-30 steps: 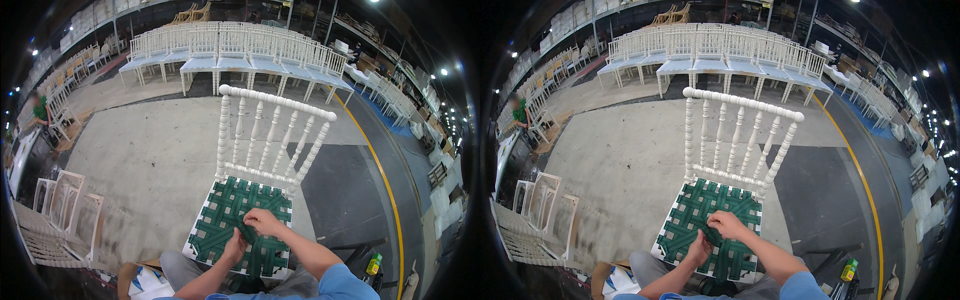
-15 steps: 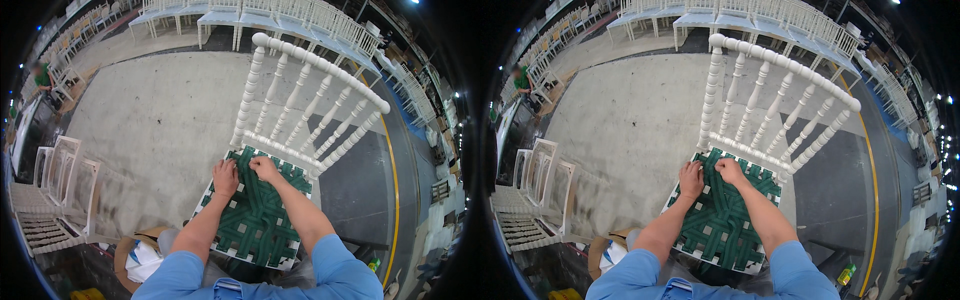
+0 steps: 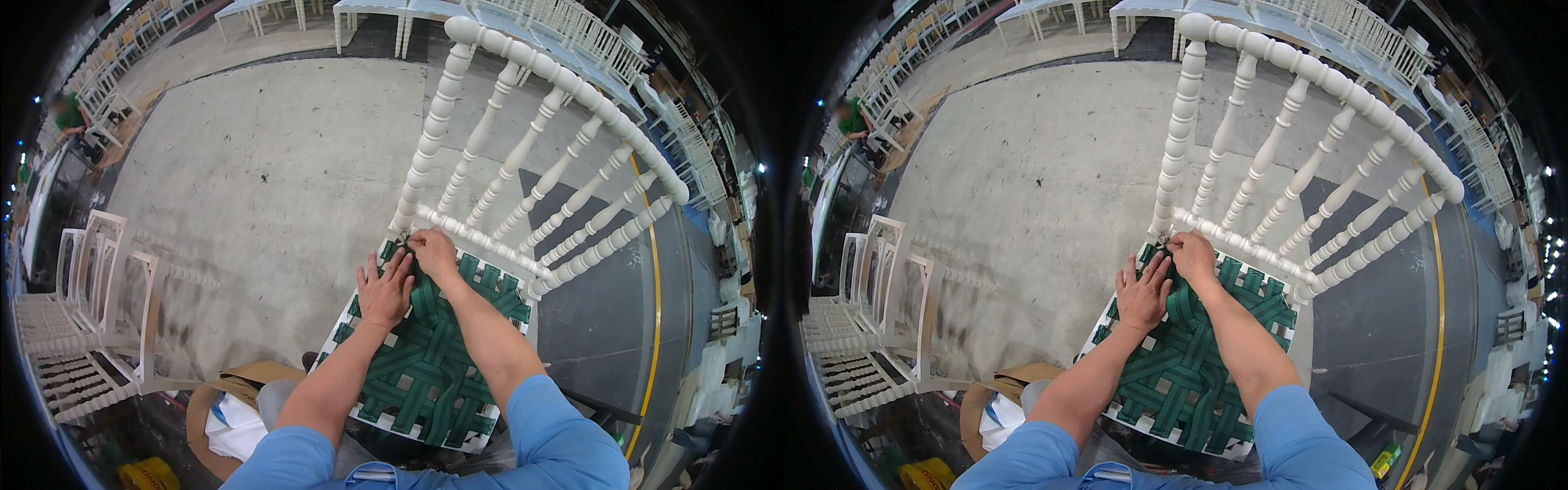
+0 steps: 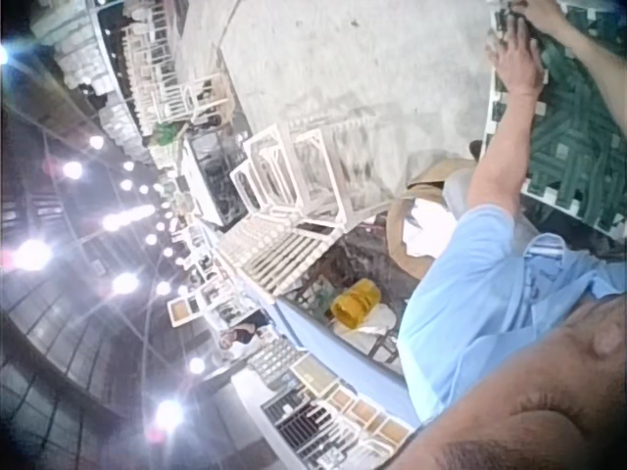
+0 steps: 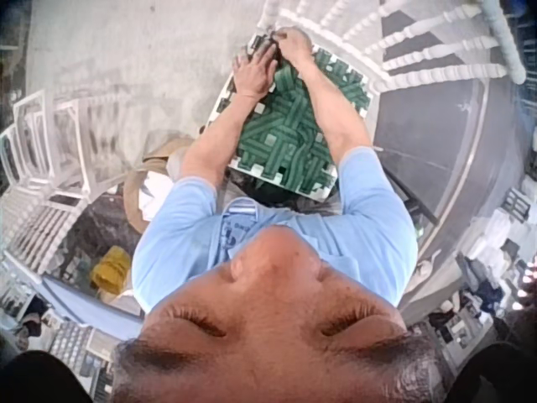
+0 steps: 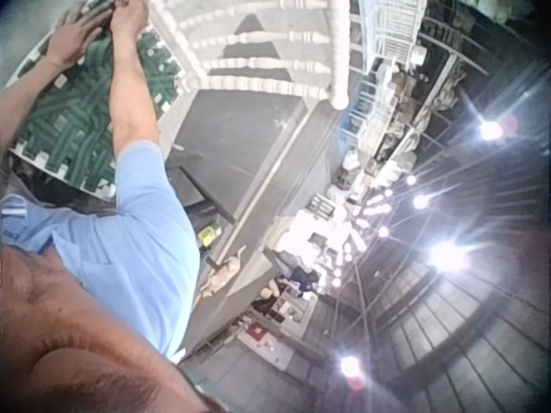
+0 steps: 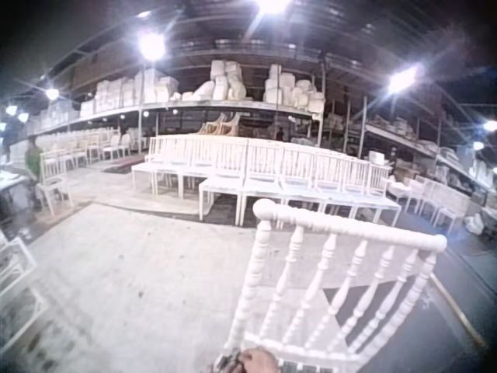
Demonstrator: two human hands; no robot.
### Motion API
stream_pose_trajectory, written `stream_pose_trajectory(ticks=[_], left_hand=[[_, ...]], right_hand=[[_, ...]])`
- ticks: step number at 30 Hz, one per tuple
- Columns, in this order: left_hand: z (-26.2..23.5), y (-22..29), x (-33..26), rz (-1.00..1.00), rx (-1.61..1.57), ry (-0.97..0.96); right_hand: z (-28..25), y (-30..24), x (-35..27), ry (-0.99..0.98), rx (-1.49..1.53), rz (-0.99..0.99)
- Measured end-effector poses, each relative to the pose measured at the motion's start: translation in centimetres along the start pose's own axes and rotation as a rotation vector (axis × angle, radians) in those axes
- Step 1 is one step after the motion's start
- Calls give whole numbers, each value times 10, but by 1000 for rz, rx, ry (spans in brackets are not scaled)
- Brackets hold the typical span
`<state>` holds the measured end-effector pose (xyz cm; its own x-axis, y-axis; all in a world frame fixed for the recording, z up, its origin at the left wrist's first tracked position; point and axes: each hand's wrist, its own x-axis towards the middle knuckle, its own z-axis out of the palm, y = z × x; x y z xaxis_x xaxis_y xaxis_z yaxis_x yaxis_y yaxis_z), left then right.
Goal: The person weaves green straps into a white chair seat frame using a staple gun to secure the ends. They then place a white protective sheet over the woven seat and staple it in place.
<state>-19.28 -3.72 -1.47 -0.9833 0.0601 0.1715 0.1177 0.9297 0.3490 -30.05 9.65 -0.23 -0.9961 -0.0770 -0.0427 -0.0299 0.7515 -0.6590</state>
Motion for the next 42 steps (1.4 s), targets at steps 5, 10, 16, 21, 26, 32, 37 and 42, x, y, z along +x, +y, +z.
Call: stream_pose_trajectory(ticks=[5, 10, 16, 21, 26, 32, 37, 42], left_hand=[[-5, 6, 2, -9, 14, -64], [-7, 13, 9, 0, 20, -130], [9, 6, 13, 109, -198, -92], [11, 22, 6, 94, 297, -6], [-17, 22, 8, 120, 364, -33], [-37, 55, 7, 100, 247, -206], [-39, 37, 8, 113, 201, -204], [-29, 21, 14, 177, -85, -145]], right_hand=[[-6, -2, -3, 72, 31, 15], [-51, 20, -56, 211, 283, 8], [-208, 102, -295, 402, 392, 397], [-340, 143, -562, 662, 206, 943], [-299, 161, -699, 267, 104, 1624], [-263, 200, -710, 549, -47, 1534], [-289, 186, -670, 630, -66, 1417], [-315, 132, -569, 587, 202, 799]])
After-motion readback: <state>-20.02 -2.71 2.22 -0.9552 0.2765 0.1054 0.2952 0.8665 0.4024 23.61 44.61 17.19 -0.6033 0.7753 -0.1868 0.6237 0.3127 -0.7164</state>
